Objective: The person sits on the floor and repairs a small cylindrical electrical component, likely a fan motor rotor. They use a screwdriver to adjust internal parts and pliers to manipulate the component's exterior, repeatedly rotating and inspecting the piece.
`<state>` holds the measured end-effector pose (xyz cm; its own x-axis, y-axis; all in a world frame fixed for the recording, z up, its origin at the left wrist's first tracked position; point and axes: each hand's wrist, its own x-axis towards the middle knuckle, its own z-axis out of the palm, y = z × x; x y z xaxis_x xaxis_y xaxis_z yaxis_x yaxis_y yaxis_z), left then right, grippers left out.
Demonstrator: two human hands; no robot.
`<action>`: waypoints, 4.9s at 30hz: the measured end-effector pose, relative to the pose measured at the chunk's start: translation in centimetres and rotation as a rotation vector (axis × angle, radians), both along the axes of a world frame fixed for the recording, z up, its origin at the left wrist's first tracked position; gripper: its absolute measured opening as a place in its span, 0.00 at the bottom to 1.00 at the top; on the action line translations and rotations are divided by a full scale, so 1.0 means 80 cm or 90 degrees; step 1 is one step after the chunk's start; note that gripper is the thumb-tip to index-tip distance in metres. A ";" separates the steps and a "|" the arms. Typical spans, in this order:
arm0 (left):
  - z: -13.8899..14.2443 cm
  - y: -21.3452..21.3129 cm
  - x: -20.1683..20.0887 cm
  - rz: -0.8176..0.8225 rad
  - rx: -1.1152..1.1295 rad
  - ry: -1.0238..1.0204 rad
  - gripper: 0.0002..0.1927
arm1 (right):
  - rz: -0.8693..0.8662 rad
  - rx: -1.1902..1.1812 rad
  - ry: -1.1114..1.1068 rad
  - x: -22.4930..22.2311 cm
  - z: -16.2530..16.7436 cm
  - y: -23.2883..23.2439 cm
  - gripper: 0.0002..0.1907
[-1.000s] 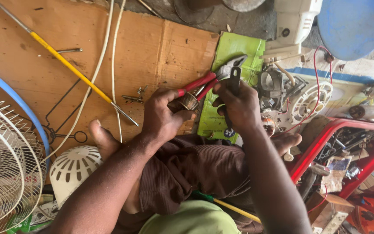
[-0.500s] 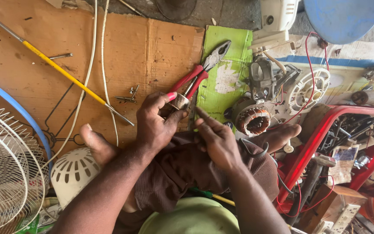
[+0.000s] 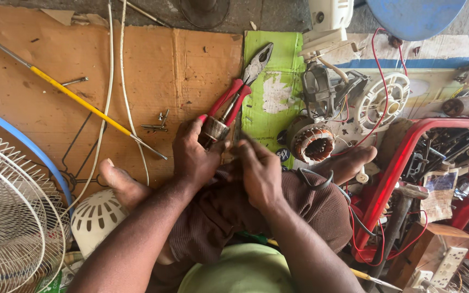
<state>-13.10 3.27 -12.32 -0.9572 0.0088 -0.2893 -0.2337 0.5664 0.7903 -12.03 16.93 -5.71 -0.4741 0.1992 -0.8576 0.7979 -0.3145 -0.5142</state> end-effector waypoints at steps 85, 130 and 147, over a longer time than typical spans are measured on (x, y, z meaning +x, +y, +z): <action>0.021 0.045 -0.016 0.223 0.193 -0.027 0.19 | 0.191 0.047 0.029 -0.003 -0.024 0.044 0.24; 0.026 0.045 -0.021 0.284 0.309 -0.089 0.21 | 0.370 0.158 0.008 -0.033 -0.012 0.041 0.21; 0.013 0.040 -0.007 0.285 0.224 -0.142 0.22 | 0.386 0.249 0.087 -0.012 -0.024 0.014 0.21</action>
<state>-13.65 6.45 -11.27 -0.8066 -0.2487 -0.5362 -0.5702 0.0882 0.8168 -12.98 18.06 -7.62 -0.6954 0.1475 -0.7033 0.6947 0.3882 -0.6055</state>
